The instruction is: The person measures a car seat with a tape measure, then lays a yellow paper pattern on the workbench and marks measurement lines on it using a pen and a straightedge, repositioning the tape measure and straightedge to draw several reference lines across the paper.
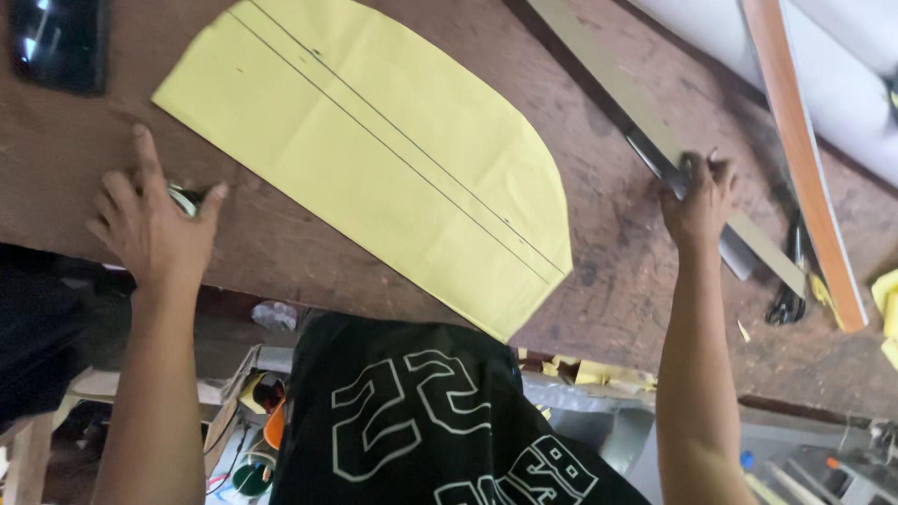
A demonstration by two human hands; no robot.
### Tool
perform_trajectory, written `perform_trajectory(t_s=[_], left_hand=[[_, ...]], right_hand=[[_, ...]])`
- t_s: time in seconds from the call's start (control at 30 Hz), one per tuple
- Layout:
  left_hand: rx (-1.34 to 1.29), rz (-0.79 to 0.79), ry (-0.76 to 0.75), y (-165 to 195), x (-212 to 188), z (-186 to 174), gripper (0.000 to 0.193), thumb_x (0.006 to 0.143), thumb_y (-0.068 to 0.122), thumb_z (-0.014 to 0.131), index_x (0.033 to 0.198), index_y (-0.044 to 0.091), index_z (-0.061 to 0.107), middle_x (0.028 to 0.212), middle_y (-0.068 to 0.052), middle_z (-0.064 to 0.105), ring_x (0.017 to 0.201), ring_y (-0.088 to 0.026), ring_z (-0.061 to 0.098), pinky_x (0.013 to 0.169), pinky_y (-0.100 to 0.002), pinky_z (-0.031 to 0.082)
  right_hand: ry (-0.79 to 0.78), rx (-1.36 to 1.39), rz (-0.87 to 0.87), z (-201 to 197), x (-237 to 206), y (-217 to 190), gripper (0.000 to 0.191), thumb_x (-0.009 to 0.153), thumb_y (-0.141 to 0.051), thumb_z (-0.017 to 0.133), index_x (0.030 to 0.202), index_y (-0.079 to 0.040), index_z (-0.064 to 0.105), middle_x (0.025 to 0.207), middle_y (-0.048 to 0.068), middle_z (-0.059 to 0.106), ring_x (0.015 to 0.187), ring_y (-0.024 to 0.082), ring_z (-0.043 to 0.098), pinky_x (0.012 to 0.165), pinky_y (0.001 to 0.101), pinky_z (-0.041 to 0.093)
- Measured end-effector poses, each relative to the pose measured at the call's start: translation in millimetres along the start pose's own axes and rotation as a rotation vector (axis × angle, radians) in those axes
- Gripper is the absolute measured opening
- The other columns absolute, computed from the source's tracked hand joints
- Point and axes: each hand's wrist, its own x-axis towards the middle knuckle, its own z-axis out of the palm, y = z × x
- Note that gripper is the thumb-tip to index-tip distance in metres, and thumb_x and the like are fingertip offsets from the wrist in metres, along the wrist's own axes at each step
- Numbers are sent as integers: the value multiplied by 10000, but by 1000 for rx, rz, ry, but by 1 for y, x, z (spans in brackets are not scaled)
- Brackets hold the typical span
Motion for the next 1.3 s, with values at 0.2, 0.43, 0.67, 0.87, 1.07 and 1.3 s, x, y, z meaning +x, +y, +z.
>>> perform_trajectory(t_s=[0.2,0.43,0.67,0.87,1.07,1.3], left_hand=[[-6,91,285,8,-15,16,866,1068,481,723,1711,171,234,1583,-268,327,1449,-491,304,1098,-762,219],[-279,250,375,63,-41,26,638,1178,319,595,1675,170,222,1660,-263,179,1545,-475,257,1237,-625,296],[-428,260,189,125,-21,54,729,1182,484,528,1731,250,109,1757,-234,122,1649,-439,152,1309,-669,157],[-139,265,146,130,-12,62,757,1129,586,561,1707,244,211,1745,-215,124,1627,-433,55,1278,-699,30],[-45,233,116,137,-6,56,725,1042,619,541,1648,271,348,1664,-222,139,1563,-464,33,1216,-732,22],[-60,287,200,139,-3,66,788,1017,682,566,1630,218,394,1697,-148,205,1565,-493,26,1200,-759,-8]], right_hand=[[127,33,-126,2,4,17,206,938,-112,751,1140,-130,783,1156,110,575,1185,333,539,959,529,367],[264,167,-273,20,-42,-11,220,965,-13,620,1170,-31,694,1125,151,582,1064,335,535,922,502,400],[199,416,-556,78,-181,-137,410,688,-48,671,1098,-28,673,1060,142,585,968,336,572,884,554,406],[94,401,-538,50,-200,-180,481,817,-95,651,1282,26,677,1007,126,554,949,290,566,831,475,404],[162,369,-548,54,-189,-178,508,796,-110,670,1301,-54,680,1121,108,615,1033,279,584,905,491,407],[17,260,-169,31,-212,-136,590,837,-324,825,1366,-107,679,1113,96,608,984,275,612,890,482,390]])
